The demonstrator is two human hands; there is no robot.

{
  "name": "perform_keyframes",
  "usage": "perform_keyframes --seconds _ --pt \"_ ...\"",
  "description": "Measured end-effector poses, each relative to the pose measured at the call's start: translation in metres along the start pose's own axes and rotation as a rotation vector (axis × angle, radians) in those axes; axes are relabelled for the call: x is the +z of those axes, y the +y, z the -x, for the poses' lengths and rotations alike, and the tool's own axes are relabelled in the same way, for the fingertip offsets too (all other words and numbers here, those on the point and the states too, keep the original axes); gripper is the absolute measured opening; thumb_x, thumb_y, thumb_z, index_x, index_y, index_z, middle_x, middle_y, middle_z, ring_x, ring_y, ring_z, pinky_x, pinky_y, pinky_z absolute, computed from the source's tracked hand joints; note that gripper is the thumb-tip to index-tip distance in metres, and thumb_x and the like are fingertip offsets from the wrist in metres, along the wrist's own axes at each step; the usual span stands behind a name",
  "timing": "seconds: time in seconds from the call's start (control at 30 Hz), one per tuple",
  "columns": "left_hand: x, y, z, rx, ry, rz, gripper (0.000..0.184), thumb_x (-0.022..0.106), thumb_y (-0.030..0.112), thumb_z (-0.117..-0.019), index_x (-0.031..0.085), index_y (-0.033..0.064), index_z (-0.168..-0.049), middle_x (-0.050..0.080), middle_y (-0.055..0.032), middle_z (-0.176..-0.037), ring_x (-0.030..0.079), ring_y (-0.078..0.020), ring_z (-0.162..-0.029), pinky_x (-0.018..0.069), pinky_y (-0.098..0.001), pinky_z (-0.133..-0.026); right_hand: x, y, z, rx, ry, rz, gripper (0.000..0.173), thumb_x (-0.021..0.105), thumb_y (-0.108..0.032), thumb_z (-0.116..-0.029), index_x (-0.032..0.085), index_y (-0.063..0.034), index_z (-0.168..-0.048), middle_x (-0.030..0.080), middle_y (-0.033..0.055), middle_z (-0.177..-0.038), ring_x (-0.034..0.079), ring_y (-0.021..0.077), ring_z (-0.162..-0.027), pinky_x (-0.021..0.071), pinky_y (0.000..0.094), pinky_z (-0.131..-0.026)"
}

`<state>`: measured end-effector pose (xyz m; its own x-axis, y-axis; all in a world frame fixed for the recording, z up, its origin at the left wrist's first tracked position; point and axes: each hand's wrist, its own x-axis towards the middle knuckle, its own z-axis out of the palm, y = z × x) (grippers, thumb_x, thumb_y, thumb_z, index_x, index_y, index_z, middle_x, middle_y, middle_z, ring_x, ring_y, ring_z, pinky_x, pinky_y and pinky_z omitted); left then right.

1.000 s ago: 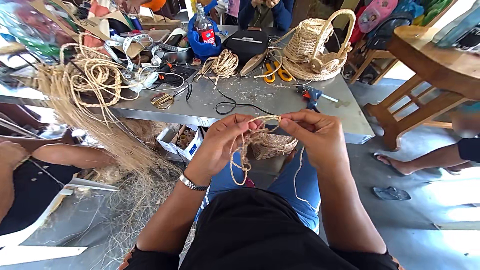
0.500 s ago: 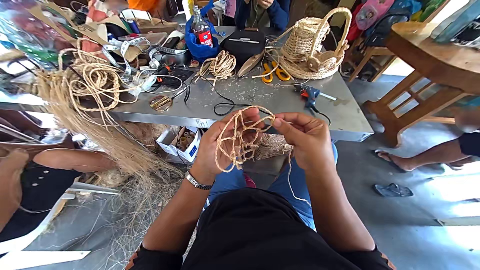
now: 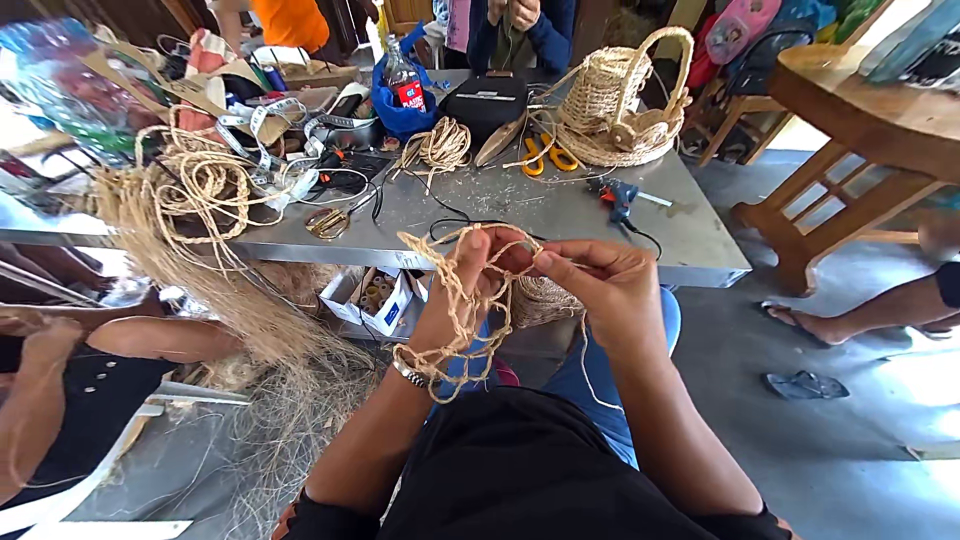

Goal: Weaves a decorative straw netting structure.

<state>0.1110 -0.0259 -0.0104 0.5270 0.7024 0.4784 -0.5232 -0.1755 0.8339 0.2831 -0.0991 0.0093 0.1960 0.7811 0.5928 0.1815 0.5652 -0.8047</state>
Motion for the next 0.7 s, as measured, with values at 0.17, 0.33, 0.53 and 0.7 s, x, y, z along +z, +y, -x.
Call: perform_keyframes --seconds 0.17,0.33,0.53,0.7 --pt "0.002 0.004 0.001 -0.087 0.022 0.122 0.029 0.053 0.034 -0.1066 0.066 0.0121 -0.119 0.071 -0.0057 -0.103 0.071 -0.0167 -0.086 0.0617 -0.0338 -0.080 -0.001 0.005 -0.001 0.027 0.023 0.012 0.014 0.076 -0.013 -0.0926 0.079 -0.0074 -0.105 0.077 -0.0010 -0.089 0.070 0.0045 -0.074 0.0597 0.0205 -0.067" --pt "0.000 0.006 -0.001 -0.046 0.043 0.088 0.020 0.056 0.018 -0.1048 0.067 0.0065 -0.117 0.070 -0.0074 -0.096 0.070 -0.0156 -0.077 0.0619 -0.0309 -0.074 0.000 0.012 -0.002 0.077 0.023 0.040 0.011 0.077 -0.021 -0.0918 0.074 -0.0121 -0.098 0.064 -0.0057 -0.072 0.052 0.0005 -0.056 0.0441 0.0159 -0.052" --pt "0.003 0.001 0.001 -0.041 0.048 -0.005 0.022 0.052 0.018 -0.1067 0.068 0.0050 -0.114 0.070 -0.0068 -0.091 0.068 -0.0134 -0.073 0.0602 -0.0282 -0.071 -0.001 0.008 -0.001 0.165 0.036 -0.074 0.007 0.078 -0.018 -0.0908 0.078 -0.0118 -0.093 0.067 -0.0052 -0.070 0.051 -0.0006 -0.054 0.0423 0.0155 -0.050" --pt "0.004 0.002 0.004 -0.016 0.050 -0.015 0.021 0.057 0.020 -0.1049 0.071 0.0071 -0.114 0.073 -0.0071 -0.091 0.070 -0.0131 -0.075 0.0606 -0.0275 -0.072 -0.007 0.005 0.002 0.203 -0.005 -0.116 0.006 0.078 -0.017 -0.0911 0.078 -0.0108 -0.093 0.068 -0.0049 -0.070 0.050 -0.0013 -0.053 0.0397 0.0138 -0.049"
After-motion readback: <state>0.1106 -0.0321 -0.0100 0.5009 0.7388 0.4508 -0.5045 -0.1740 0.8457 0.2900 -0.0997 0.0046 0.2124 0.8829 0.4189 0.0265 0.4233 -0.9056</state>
